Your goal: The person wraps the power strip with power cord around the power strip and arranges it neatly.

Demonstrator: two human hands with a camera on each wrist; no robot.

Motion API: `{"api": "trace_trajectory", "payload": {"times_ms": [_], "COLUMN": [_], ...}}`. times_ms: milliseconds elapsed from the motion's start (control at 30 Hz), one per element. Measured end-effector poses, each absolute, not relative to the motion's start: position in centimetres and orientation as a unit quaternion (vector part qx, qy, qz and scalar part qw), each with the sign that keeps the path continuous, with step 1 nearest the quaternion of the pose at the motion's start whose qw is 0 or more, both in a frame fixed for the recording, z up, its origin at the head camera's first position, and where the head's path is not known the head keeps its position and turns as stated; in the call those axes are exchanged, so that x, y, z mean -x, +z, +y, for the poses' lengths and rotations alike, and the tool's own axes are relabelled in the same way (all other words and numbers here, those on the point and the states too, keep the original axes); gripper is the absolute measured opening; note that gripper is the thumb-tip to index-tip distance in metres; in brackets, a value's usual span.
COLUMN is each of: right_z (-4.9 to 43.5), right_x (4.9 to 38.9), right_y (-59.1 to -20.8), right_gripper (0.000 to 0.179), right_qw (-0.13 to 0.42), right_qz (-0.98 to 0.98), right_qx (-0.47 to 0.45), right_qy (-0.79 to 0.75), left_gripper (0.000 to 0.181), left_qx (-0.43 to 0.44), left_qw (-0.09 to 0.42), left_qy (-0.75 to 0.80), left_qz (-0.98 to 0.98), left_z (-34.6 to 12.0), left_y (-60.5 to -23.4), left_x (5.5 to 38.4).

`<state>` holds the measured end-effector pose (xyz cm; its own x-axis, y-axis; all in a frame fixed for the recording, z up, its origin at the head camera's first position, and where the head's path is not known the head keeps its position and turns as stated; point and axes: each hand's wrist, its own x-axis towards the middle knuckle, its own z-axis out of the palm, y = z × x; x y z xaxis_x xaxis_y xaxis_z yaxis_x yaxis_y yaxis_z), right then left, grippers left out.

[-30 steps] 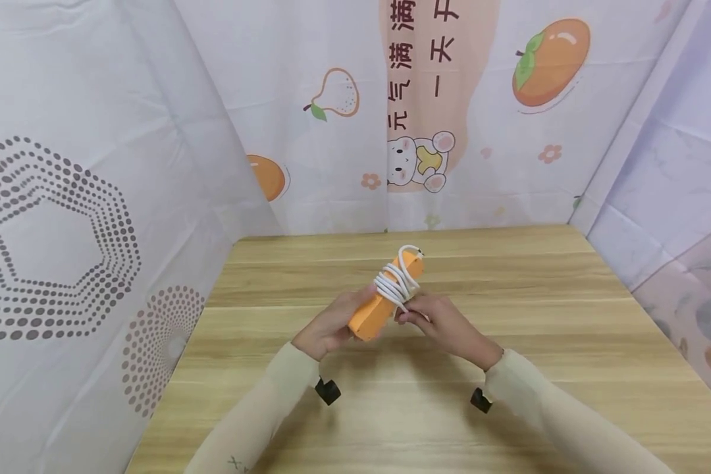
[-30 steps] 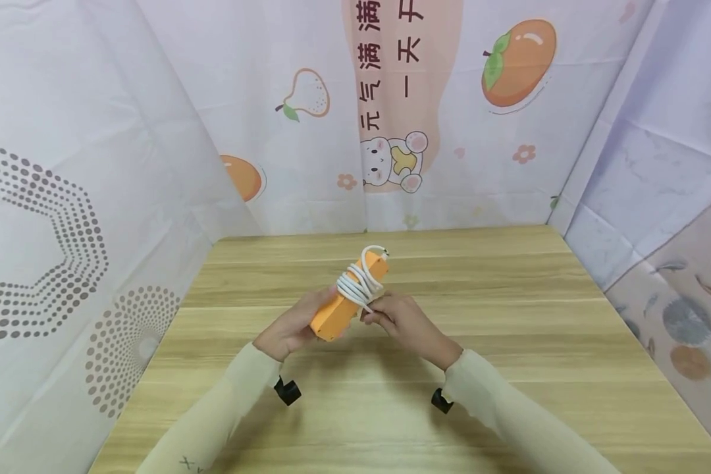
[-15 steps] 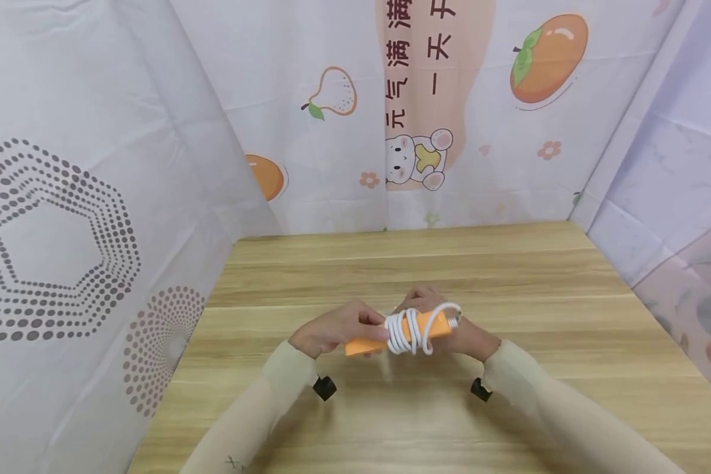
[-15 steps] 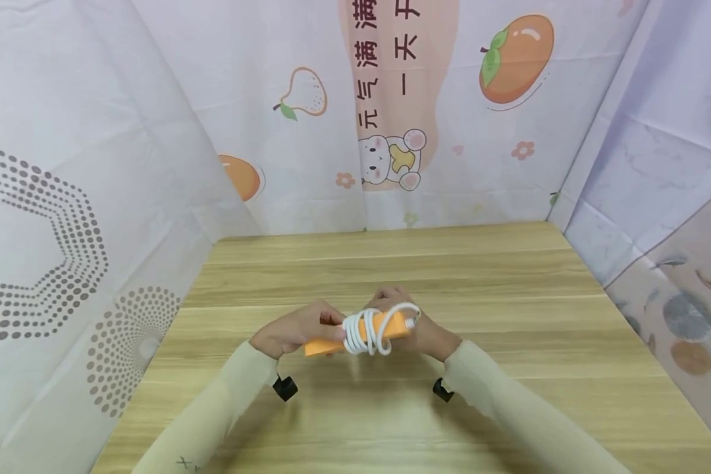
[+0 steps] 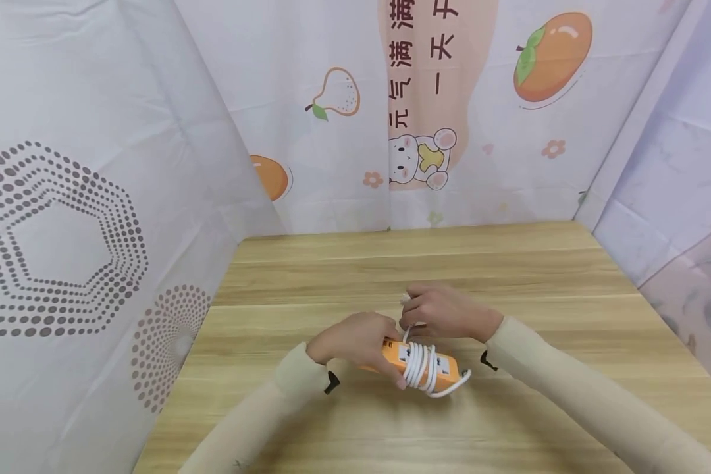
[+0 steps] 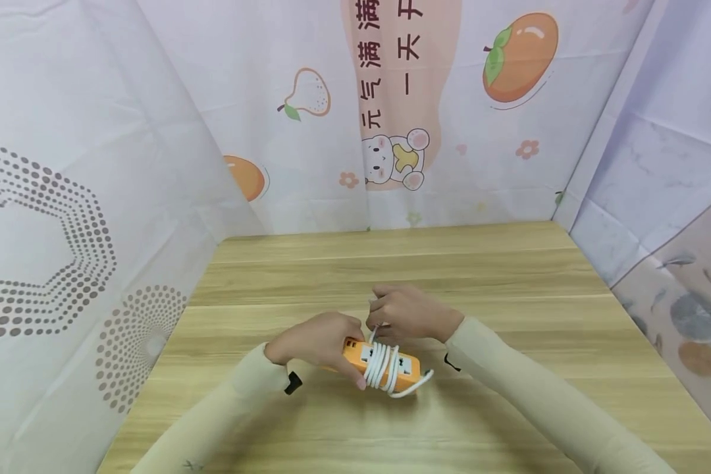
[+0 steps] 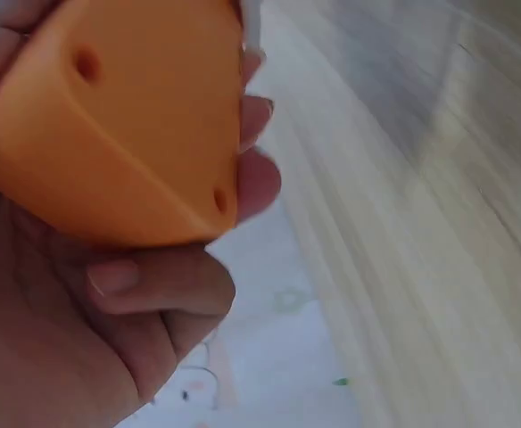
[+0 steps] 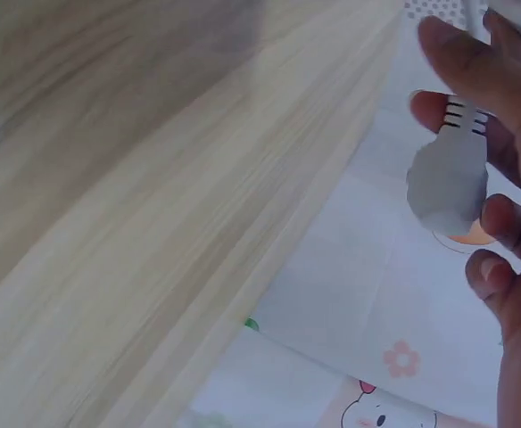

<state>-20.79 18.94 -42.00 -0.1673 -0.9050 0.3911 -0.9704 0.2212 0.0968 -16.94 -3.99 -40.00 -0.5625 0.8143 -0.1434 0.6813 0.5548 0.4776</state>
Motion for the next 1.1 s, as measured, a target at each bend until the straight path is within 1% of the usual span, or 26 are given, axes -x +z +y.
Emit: {"api": "trace_trajectory", "payload": {"times_ms": [67,133,233,367,533,667,733,833,900,967,1033,1100], "right_z": [18.8,18.7,18.3,17.3,16.2,15.7,15.5,15.2,14.9,14.6,14.4,14.2], "right_x": [20.6,20.1,19.4,18.6,17.6,17.1,16.8,16.4,16.2,16.2,16.1,16.1], "right_y": [-42.0,-42.1,-42.4,-42.3,-41.6,-41.0,-40.8,-41.0,-41.3,-41.7,-42.1,-42.3], "right_gripper": [0.016,0.016,0.016,0.018,0.019,0.016,0.022,0.031,0.032,0.024,0.021,0.019], "right_qw": [0.188,0.2,0.219,0.235,0.245,0.239,0.233,0.236,0.25,0.266,0.28,0.284], "right_qz": [-0.775,-0.797,-0.838,-0.881,-0.899,-0.901,-0.899,-0.89,-0.884,-0.876,-0.87,-0.867], "right_qx": [-0.6,-0.569,-0.5,-0.41,-0.356,-0.352,-0.358,-0.377,-0.385,-0.393,-0.4,-0.408], "right_qy": [0.068,0.046,0.012,-0.037,-0.067,-0.088,-0.096,-0.099,-0.089,-0.08,-0.065,-0.043], "left_gripper": [0.049,0.052,0.053,0.055,0.058,0.066,0.067,0.059,0.05,0.041,0.035,0.034], "left_qx": [-0.438,-0.422,-0.394,-0.348,-0.324,-0.315,-0.307,-0.286,-0.273,-0.267,-0.268,-0.267], "left_qw": [0.126,0.085,0.022,-0.022,-0.056,-0.078,-0.086,-0.102,-0.118,-0.127,-0.126,-0.106], "left_qy": [0.122,0.076,0.033,0.02,0.009,0.013,0.028,0.05,0.055,0.061,0.077,0.108], "left_qz": [0.882,0.899,0.918,0.937,0.944,0.946,0.947,0.951,0.953,0.953,0.952,0.952], "left_z": [-3.3,-2.7,-1.9,-1.4,-1.3,-1.4,-1.7,-2.3,-2.6,-2.9,-3.1,-3.3], "left_y": [-40.6,-41.3,-42.4,-43.2,-43.2,-43.1,-43.2,-43.6,-44.1,-44.4,-44.8,-45.1], "left_x": [16.5,16.0,15.8,16.2,16.5,16.7,16.9,17.4,17.8,18.1,18.5,18.8]}}
